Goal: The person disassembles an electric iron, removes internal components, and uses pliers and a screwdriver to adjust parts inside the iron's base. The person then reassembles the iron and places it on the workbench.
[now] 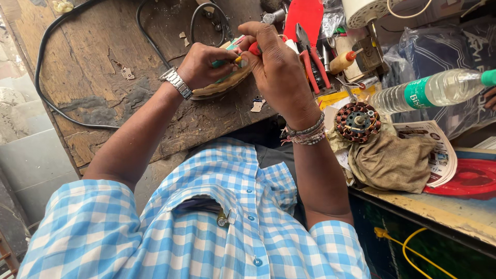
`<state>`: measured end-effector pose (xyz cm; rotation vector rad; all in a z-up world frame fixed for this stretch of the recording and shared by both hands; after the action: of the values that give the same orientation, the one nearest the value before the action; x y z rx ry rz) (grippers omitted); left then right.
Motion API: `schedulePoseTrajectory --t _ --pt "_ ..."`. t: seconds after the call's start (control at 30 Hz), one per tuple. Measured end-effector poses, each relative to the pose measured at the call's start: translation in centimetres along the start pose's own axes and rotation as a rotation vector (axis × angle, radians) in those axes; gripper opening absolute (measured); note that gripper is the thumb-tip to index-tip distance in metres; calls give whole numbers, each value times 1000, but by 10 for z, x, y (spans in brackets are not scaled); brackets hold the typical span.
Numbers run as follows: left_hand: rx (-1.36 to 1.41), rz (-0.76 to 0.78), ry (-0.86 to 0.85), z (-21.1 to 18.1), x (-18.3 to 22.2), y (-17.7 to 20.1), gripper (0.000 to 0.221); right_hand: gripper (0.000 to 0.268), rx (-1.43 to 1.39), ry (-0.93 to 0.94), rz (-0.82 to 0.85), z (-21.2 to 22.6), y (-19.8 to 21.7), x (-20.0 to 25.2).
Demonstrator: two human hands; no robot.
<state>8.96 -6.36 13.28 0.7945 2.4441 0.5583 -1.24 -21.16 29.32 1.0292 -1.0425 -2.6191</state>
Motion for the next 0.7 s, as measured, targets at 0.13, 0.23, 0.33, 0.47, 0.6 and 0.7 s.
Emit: schedulePoseTrajectory --t 0.13,0.23,0.33,0.47,0.6,0.7 --pt "18 24 65 -3 -1 1 26 32 21 12 15 -2 -3 -2" --pt "14 15 67 -12 -1 4 26 31 24 12 30 -3 -4 -5" --pt "-38 5 26 -28 -5 11 33 26 33 48 87 -7 -8 -19" --pt "139 -16 -99 -50 -11 16 51 20 86 81 96 -11 -12 -22" --pt "558 26 -22 -51 -21 2 49 22 136 -16 75 -19 -12 -17" --pt "490 -6 55 -44 -34 -11 39 26 215 -27 66 -18 -5 -22"
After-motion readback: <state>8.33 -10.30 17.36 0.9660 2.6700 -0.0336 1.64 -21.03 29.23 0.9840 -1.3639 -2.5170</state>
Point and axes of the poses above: each hand's wrist, its own x-axis away from the middle knuckle, its own y-axis out of the back of the hand, z = x × y, the point moved 5 cm from there along -x, towards the middle knuckle, and after that the axes turned 10 degrees about y, right-handed, at the moved point
